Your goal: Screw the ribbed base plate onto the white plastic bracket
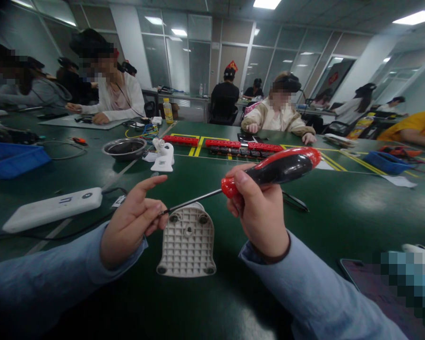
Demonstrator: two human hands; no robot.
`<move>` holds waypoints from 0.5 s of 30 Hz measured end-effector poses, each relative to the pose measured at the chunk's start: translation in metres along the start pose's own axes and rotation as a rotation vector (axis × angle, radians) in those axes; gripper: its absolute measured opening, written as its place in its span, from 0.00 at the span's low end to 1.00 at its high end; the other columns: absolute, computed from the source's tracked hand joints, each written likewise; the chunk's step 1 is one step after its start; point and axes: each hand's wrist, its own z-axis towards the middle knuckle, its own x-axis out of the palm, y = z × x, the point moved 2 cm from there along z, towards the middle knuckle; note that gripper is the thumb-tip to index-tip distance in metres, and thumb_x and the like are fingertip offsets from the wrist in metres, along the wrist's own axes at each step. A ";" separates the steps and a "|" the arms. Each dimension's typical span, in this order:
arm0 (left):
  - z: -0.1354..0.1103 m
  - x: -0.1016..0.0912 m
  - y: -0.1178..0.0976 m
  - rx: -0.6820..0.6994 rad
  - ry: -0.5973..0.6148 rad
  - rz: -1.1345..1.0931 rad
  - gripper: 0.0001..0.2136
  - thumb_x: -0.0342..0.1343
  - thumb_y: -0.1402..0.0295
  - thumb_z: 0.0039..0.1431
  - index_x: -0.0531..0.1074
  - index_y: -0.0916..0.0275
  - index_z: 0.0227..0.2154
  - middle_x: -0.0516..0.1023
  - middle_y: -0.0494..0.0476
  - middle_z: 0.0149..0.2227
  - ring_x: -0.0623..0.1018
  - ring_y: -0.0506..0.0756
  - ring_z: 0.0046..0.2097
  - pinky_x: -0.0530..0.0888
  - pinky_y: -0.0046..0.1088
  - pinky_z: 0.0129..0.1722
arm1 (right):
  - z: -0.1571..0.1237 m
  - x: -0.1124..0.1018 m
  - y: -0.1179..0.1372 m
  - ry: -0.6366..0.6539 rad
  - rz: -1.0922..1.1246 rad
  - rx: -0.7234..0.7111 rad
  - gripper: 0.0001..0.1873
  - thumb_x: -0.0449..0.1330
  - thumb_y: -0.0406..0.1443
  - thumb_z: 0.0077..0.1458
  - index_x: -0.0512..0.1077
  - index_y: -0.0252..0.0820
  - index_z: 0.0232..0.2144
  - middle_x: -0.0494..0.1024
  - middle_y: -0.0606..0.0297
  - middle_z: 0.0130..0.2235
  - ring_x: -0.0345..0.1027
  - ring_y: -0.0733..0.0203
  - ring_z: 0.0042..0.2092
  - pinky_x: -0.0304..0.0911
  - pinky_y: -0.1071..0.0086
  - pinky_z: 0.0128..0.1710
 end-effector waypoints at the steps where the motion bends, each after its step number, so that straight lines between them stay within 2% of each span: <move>1: -0.001 0.000 -0.001 -0.015 -0.004 0.001 0.20 0.43 0.70 0.58 0.52 0.59 0.54 0.69 0.47 0.19 0.62 0.44 0.16 0.59 0.18 0.16 | 0.000 0.000 -0.001 -0.002 0.006 0.013 0.06 0.59 0.37 0.43 0.69 0.39 0.21 0.58 0.73 0.14 0.47 0.73 0.14 0.47 0.80 0.09; 6: 0.001 -0.002 -0.007 -0.033 -0.020 0.066 0.20 0.39 0.68 0.59 0.50 0.61 0.55 0.70 0.48 0.20 0.62 0.44 0.15 0.60 0.19 0.14 | 0.004 -0.002 -0.001 -0.018 0.042 0.025 0.08 0.61 0.40 0.40 0.69 0.40 0.20 0.58 0.73 0.13 0.46 0.73 0.14 0.45 0.81 0.08; 10: 0.018 -0.015 0.005 0.011 -0.142 0.093 0.17 0.41 0.69 0.58 0.56 0.61 0.51 0.59 0.43 0.15 0.58 0.44 0.16 0.57 0.17 0.15 | 0.008 -0.004 0.005 -0.065 0.040 0.026 0.08 0.61 0.40 0.39 0.69 0.41 0.19 0.58 0.73 0.13 0.45 0.73 0.14 0.44 0.81 0.08; 12: 0.029 -0.021 0.022 -0.135 -0.134 0.073 0.14 0.41 0.69 0.58 0.58 0.62 0.47 0.55 0.42 0.16 0.57 0.44 0.16 0.55 0.15 0.15 | 0.009 -0.006 0.009 -0.083 0.043 0.031 0.08 0.61 0.40 0.38 0.69 0.41 0.18 0.58 0.73 0.13 0.45 0.73 0.14 0.43 0.80 0.08; 13: 0.033 -0.023 0.032 -0.290 -0.071 0.080 0.12 0.41 0.68 0.58 0.60 0.62 0.44 0.55 0.42 0.16 0.57 0.43 0.15 0.55 0.15 0.14 | 0.010 -0.007 0.010 -0.086 0.046 0.037 0.08 0.61 0.40 0.38 0.69 0.41 0.18 0.57 0.73 0.13 0.45 0.73 0.14 0.43 0.80 0.08; 15: 0.034 -0.021 0.051 -0.674 0.228 0.116 0.14 0.40 0.60 0.57 0.65 0.64 0.36 0.59 0.44 0.15 0.60 0.45 0.13 0.56 0.17 0.11 | 0.012 -0.008 0.012 -0.082 0.059 0.060 0.09 0.61 0.41 0.38 0.69 0.42 0.18 0.56 0.73 0.12 0.44 0.73 0.14 0.43 0.81 0.08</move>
